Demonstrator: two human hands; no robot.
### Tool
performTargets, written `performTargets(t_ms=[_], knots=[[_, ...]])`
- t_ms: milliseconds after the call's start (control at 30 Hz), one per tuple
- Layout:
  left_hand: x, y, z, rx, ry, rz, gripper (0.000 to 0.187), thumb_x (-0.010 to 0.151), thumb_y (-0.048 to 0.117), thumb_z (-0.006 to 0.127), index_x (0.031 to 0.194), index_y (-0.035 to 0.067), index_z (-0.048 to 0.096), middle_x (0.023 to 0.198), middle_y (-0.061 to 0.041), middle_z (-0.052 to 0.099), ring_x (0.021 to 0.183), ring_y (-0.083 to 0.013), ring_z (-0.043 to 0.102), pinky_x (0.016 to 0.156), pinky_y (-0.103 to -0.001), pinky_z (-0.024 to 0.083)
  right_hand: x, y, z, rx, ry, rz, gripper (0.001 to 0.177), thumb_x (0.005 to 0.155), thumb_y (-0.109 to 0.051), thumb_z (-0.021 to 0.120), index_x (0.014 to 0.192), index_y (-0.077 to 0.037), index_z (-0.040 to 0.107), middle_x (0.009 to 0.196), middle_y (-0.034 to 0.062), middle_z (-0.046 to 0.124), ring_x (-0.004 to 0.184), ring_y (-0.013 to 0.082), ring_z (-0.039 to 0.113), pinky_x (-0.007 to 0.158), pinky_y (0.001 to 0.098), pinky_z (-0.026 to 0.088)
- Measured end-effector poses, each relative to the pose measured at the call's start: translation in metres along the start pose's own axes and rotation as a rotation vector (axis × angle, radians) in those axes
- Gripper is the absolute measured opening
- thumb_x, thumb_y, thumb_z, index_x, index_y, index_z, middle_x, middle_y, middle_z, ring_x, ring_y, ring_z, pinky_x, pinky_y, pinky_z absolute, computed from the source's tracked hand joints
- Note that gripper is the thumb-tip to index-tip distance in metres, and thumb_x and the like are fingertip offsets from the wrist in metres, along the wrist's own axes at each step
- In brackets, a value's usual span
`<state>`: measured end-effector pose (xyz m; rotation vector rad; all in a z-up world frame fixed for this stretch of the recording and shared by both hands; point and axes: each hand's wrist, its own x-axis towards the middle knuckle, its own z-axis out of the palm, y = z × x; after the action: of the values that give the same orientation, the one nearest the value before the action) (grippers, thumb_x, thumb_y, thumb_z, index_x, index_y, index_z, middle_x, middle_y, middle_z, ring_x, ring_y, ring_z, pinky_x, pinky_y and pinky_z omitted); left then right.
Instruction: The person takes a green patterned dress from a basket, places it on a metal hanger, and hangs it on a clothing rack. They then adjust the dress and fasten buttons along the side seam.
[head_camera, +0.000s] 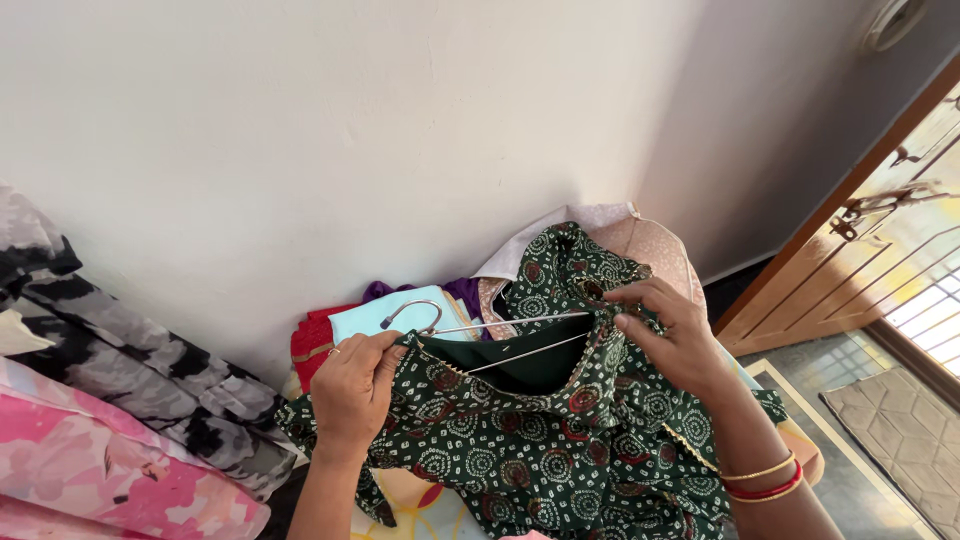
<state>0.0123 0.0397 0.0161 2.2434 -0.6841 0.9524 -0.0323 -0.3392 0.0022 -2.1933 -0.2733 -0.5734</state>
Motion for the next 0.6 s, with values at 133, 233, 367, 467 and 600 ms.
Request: performTargets(t_ms=[133, 233, 367, 467, 600], knots=[[-0.002, -0.005, -0.004, -0.042, -0.009, -0.027, 0.013, 0.091, 0.018, 0.074, 0.098, 0.007, 0.071, 0.074, -0.006, 0.062, 0.067, -0.0245, 0.06, 0.061, -0.037, 0.046, -0.01, 0.01, 0.007, 0.136, -0.024, 0.02, 0.032, 0.085, -0.012, 0.075, 0.117, -0.007, 0.071, 0.109, 0.0063, 0.073, 0.1, 0.0175, 0.07, 0.087, 0.0319, 0.055], [-0.005, -0.008, -0.003, -0.078, -0.009, -0.04, 0.014, 0.091, 0.018, 0.074, 0.098, 0.007, 0.071, 0.072, -0.006, 0.061, 0.065, -0.0234, 0.059, 0.06, -0.036, 0.046, -0.018, 0.019, 0.015, 0.013, 0.02, 0.027, 0.025, 0.084, -0.012, 0.078, 0.109, -0.006, 0.075, 0.099, 0.0049, 0.076, 0.088, 0.0157, 0.07, 0.077, 0.0316, 0.056], [-0.008, -0.009, -0.002, -0.12, -0.017, -0.068, 0.014, 0.091, 0.017, 0.074, 0.098, 0.006, 0.071, 0.071, -0.006, 0.059, 0.064, -0.0226, 0.057, 0.059, -0.036, 0.045, -0.026, 0.023, 0.022, 0.133, 0.098, 0.037, 0.022, 0.087, -0.01, 0.075, 0.109, -0.005, 0.073, 0.091, 0.0024, 0.077, 0.08, 0.0107, 0.071, 0.071, 0.029, 0.057], [-0.007, -0.011, -0.005, -0.142, -0.012, -0.076, 0.013, 0.091, 0.016, 0.074, 0.099, 0.005, 0.071, 0.071, -0.007, 0.059, 0.063, -0.0227, 0.057, 0.059, -0.036, 0.045, -0.026, 0.02, 0.023, 0.24, 0.11, 0.057, 0.018, 0.089, -0.01, 0.074, 0.105, -0.004, 0.071, 0.087, 0.0021, 0.077, 0.079, 0.0087, 0.07, 0.07, 0.0279, 0.056], [-0.008, -0.004, -0.002, -0.184, -0.021, -0.083, 0.013, 0.089, 0.012, 0.074, 0.099, 0.005, 0.072, 0.076, -0.008, 0.064, 0.068, -0.0239, 0.063, 0.063, -0.036, 0.049, -0.025, 0.006, 0.017, 0.186, 0.091, 0.055, 0.012, 0.091, -0.01, 0.073, 0.101, -0.003, 0.073, 0.085, 0.002, 0.074, 0.08, 0.0105, 0.067, 0.07, 0.029, 0.053]])
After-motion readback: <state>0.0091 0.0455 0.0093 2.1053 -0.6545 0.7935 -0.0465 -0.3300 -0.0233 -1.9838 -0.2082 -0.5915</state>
